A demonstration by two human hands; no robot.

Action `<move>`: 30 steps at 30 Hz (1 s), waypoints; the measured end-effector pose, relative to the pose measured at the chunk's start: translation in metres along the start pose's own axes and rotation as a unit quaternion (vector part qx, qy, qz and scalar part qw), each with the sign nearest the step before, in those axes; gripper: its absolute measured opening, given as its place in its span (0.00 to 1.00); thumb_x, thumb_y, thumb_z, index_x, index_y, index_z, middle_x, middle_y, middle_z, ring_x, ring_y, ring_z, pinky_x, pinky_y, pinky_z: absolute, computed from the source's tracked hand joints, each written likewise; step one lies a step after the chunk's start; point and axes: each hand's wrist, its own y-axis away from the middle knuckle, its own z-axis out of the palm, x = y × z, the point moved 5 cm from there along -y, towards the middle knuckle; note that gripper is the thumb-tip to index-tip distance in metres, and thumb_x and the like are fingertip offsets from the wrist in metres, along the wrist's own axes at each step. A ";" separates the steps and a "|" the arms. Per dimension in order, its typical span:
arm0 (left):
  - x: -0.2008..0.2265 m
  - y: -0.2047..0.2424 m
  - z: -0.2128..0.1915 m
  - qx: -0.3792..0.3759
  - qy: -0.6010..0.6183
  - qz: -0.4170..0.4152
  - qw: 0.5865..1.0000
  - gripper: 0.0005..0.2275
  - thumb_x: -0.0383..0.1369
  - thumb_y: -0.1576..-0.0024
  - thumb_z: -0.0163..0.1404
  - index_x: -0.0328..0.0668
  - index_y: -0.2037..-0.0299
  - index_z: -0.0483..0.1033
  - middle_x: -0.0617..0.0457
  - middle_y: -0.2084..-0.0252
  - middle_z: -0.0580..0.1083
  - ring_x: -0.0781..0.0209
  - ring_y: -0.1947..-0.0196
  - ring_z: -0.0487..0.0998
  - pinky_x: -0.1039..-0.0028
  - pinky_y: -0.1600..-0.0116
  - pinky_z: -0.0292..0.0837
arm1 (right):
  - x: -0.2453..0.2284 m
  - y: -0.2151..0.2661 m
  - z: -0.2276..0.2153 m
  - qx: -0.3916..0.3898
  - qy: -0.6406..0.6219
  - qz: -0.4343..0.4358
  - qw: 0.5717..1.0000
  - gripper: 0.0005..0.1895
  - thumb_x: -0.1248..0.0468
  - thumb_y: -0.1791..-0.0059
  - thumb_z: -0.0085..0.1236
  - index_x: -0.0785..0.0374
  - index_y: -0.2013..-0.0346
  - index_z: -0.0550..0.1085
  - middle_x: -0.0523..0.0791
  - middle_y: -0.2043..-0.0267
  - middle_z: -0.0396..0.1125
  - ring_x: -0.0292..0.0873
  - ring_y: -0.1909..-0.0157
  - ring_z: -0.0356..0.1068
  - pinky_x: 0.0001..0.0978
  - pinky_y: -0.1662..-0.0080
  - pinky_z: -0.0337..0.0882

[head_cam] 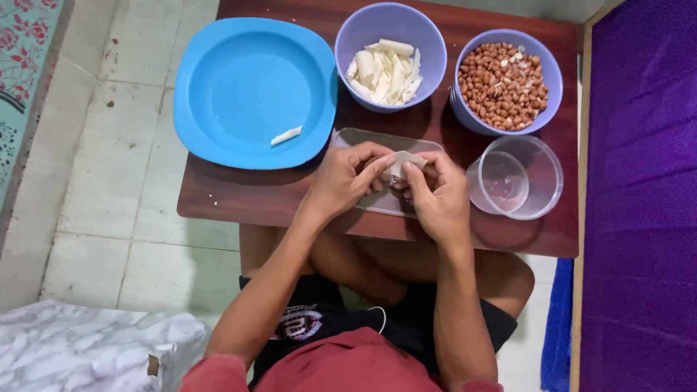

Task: Manually wrapping small food items into thin dough wrappers to prepare snacks.

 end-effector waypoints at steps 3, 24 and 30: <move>-0.004 0.000 -0.002 0.000 0.037 -0.006 0.999 0.07 0.32 0.37 0.54 0.44 0.54 0.83 0.46 0.77 0.80 0.62 0.79 0.82 0.77 0.73 0.80 | 0.000 0.004 -0.003 0.040 0.073 -0.053 0.995 0.05 0.69 0.45 0.58 0.68 0.56 0.76 0.53 0.73 0.75 0.41 0.74 0.76 0.29 0.70 0.77; 0.003 0.006 -0.005 -0.015 0.013 0.038 0.999 0.09 0.29 0.35 0.50 0.37 0.50 0.81 0.43 0.69 0.82 0.56 0.72 0.85 0.70 0.67 0.84 | 0.010 0.007 -0.008 0.074 -0.003 -0.048 0.996 0.07 0.67 0.45 0.61 0.71 0.58 0.77 0.53 0.72 0.76 0.39 0.72 0.75 0.28 0.67 0.79; 0.007 0.009 -0.002 -0.015 0.007 0.041 0.999 0.10 0.30 0.33 0.47 0.36 0.48 0.79 0.43 0.69 0.82 0.56 0.71 0.85 0.70 0.66 0.84 | 0.015 0.010 -0.010 0.080 -0.034 -0.059 0.995 0.08 0.67 0.44 0.59 0.72 0.57 0.77 0.55 0.69 0.76 0.41 0.69 0.77 0.30 0.65 0.79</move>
